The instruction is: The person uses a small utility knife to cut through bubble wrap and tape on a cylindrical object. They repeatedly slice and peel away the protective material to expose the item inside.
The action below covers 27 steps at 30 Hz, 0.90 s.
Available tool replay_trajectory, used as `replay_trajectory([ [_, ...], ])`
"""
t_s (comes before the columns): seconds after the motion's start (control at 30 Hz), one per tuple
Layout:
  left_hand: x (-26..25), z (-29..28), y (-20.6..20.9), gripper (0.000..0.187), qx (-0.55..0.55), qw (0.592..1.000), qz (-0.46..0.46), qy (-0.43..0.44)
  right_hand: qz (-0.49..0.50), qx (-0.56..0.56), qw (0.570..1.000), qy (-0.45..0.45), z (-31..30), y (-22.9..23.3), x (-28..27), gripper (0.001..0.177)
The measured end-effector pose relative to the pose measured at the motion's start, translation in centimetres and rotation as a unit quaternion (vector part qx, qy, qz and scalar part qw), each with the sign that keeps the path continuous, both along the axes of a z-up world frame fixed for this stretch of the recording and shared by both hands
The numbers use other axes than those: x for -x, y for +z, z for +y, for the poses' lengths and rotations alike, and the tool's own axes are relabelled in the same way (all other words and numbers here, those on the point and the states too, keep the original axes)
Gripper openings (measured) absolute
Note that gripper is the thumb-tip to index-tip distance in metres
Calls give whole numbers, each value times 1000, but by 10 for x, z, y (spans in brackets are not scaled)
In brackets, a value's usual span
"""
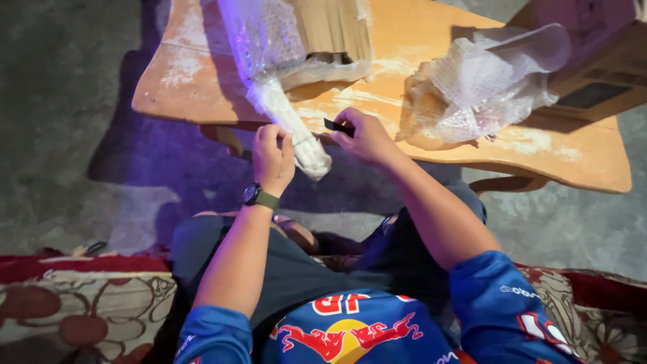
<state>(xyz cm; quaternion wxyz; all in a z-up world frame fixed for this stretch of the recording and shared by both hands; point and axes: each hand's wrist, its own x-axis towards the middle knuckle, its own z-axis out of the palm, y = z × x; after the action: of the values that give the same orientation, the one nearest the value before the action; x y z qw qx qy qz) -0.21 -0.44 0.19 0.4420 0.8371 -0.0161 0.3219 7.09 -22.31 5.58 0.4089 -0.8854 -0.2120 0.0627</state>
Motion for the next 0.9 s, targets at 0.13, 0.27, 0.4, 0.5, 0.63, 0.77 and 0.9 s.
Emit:
replay_trajectory([
  [0.13,-1,0,0,13,52,997,51,7,20,-12,1000,4,2,6,4,26],
  [0.27,0,-2,-1,17,80,995,52,20,33,9,999,-24,9,11,5,19],
  [0.4,-3,1,-9,8,65,997,47,15,132,-50,990,-28,22,11,1,21],
  [0.5,-9,2,-17,7,107,993,52,8,211,-153,965,8,33,8,1,20],
  [0.63,-15,4,-27,8,204,971,117,-33,178,-90,980,-15,50,6,6,19],
  [0.77,-17,2,-30,8,285,947,143,-46,-107,29,994,9,63,16,10,18],
  [0.9,-19,3,-30,7,298,942,148,-50,-88,78,993,-16,76,29,13,19],
])
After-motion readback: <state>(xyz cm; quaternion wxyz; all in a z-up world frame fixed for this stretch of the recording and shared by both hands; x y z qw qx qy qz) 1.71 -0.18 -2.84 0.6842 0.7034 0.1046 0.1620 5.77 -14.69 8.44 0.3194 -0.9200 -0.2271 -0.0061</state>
